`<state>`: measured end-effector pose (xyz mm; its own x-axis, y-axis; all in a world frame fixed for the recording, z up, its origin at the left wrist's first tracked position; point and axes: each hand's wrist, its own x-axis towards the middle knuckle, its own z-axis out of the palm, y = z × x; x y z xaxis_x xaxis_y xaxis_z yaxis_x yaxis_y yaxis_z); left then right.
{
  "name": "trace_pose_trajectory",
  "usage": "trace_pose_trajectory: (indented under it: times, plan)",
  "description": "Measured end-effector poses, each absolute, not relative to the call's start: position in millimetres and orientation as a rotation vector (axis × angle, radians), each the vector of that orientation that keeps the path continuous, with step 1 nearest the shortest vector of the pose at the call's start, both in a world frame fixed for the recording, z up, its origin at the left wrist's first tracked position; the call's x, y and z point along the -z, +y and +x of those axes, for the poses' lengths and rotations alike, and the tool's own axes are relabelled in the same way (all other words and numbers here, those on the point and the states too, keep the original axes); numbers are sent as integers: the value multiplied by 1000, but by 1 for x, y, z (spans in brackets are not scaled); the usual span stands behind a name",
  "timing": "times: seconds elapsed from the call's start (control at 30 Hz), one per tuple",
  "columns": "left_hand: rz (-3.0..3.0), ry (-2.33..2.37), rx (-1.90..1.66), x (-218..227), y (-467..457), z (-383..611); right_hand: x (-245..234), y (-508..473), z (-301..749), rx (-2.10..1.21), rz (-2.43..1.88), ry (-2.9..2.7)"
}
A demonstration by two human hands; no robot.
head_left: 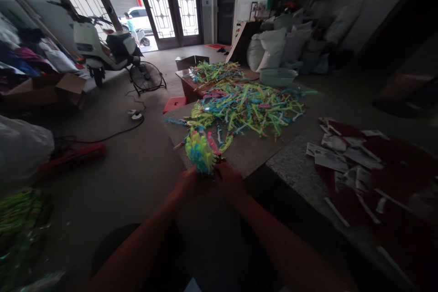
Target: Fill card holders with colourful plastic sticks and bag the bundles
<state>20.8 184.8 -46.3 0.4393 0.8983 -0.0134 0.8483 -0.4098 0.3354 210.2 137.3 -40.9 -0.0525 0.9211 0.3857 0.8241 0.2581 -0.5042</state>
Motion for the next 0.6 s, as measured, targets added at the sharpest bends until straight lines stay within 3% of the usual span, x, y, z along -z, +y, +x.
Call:
trace_pose_trajectory:
  times: [0.43,0.6]
  plan:
    - [2410,1478,-213,50,188,18,16,147,220,-396,-1773,-1991]
    - [2415,1484,-192,51,189,17,16,146,222,-484,-1644,-1963]
